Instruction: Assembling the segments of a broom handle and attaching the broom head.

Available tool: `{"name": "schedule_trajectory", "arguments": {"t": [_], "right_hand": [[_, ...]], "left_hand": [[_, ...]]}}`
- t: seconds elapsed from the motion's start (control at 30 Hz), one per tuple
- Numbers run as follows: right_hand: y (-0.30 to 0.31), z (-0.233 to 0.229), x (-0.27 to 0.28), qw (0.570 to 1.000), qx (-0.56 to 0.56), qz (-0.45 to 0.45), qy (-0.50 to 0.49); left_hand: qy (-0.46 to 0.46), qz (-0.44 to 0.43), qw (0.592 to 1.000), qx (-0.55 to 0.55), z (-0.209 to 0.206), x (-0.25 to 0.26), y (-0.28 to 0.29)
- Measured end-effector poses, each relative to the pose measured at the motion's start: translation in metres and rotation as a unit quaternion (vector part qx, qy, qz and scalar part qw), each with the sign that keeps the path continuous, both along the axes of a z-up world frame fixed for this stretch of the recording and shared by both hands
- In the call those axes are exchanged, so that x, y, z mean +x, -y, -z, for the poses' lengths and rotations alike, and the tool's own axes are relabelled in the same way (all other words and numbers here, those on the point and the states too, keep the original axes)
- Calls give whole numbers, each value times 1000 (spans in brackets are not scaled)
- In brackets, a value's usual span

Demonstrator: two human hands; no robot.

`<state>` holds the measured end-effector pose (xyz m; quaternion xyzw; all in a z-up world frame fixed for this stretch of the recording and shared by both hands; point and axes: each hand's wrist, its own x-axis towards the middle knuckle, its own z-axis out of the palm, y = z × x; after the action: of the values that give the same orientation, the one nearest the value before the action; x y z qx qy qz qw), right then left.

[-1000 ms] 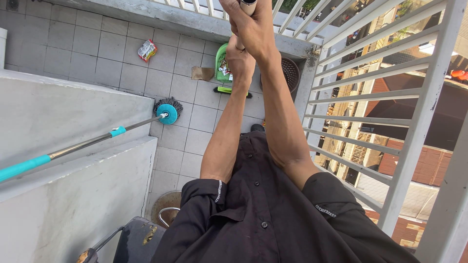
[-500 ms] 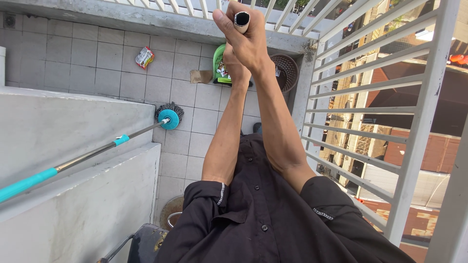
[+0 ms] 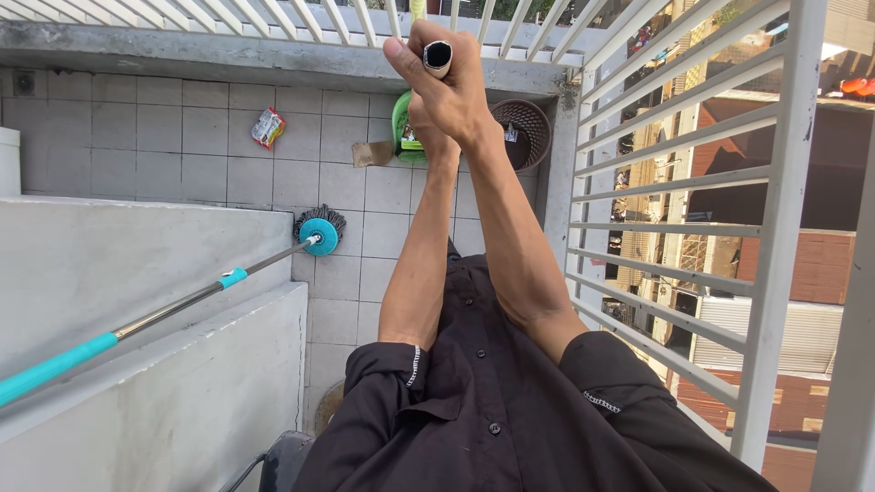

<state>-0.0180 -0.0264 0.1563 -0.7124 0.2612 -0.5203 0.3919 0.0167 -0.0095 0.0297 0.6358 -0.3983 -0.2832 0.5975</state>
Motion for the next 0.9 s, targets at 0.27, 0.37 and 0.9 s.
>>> {"name": "schedule_trajectory", "arguments": {"t": [0.27, 0.37, 0.9], "right_hand": [[-36, -12, -18, 1000, 8, 16, 4], [-62, -25, -33, 999, -27, 18, 8], [-206, -33, -109, 998, -50, 26, -11]], "left_hand": [[42, 8, 999, 1, -18, -2, -25], [57, 22, 998, 5, -18, -12, -44], [48, 227, 960, -154, -5, -41, -155]]}}
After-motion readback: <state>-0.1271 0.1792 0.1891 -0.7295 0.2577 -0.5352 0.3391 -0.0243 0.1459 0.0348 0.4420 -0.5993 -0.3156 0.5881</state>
